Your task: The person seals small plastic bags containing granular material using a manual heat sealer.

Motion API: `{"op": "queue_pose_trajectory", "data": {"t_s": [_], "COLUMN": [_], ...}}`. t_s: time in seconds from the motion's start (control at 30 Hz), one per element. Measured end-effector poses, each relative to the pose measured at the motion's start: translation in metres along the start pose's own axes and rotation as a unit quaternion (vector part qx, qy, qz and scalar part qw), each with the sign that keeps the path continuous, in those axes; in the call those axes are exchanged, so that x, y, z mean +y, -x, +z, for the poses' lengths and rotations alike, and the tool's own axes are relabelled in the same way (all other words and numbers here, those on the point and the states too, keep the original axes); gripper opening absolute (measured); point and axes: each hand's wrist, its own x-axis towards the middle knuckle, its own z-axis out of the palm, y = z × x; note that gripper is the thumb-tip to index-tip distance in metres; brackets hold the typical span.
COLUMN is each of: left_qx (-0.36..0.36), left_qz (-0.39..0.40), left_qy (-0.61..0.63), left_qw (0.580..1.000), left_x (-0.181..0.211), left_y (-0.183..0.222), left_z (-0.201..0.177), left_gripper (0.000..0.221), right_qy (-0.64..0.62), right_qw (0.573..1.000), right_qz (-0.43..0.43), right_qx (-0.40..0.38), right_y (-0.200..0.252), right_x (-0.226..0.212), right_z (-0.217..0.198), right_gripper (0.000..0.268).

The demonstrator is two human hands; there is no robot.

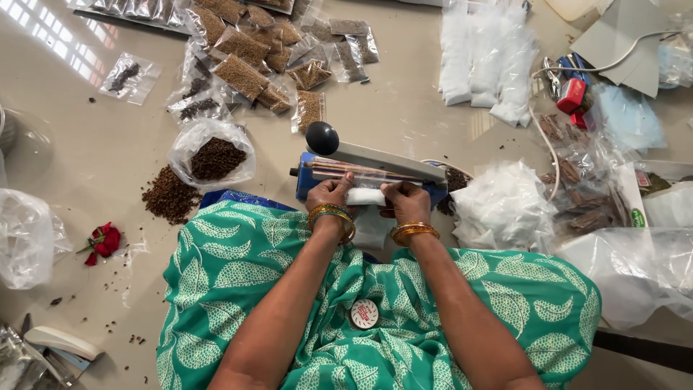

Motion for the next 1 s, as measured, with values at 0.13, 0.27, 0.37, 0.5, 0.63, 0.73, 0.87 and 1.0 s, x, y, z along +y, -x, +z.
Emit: {"op": "queue_pose_trajectory", "data": {"t_s": [0.13, 0.27, 0.37, 0.5, 0.63, 0.73, 0.87, 1.0], "left_qx": [-0.023, -0.083, -0.147, -0.185, -0.188, -0.186, -0.168, -0.15], "left_qz": [-0.021, -0.063, -0.098, -0.101, -0.099, -0.096, -0.154, -0.207], "left_qy": [0.035, 0.09, 0.125, 0.135, 0.146, 0.156, 0.288, 0.369], "left_qw": [0.999, 0.99, 0.976, 0.968, 0.966, 0.965, 0.93, 0.893], "left_x": [-0.001, -0.016, -0.028, -0.042, -0.042, -0.053, -0.093, -0.114], "left_y": [0.0, -0.007, -0.015, -0.026, -0.027, -0.034, -0.066, -0.013], "left_z": [-0.001, -0.001, 0.002, 0.007, 0.012, 0.014, 0.018, -0.019], "left_gripper": [0.045, 0.047, 0.045, 0.034, 0.028, 0.025, 0.025, 0.028], "right_qy": [-0.025, -0.039, -0.027, -0.034, 0.167, 0.262, 0.362, 0.577], "right_qw": [1.0, 0.999, 0.999, 0.996, 0.956, 0.842, 0.784, 0.696], "right_qz": [-0.006, -0.03, -0.018, -0.024, -0.19, -0.462, -0.503, -0.409], "right_qx": [0.015, 0.014, 0.04, 0.083, 0.146, 0.095, -0.021, -0.123], "right_y": [0.002, -0.002, 0.001, 0.004, 0.002, 0.025, 0.016, -0.012], "right_x": [-0.003, -0.002, -0.005, -0.007, -0.01, -0.069, -0.118, -0.114], "right_z": [0.002, 0.003, 0.004, -0.001, -0.001, 0.042, 0.136, 0.195], "right_gripper": [0.022, 0.023, 0.021, 0.021, 0.025, 0.014, 0.036, 0.069]}}
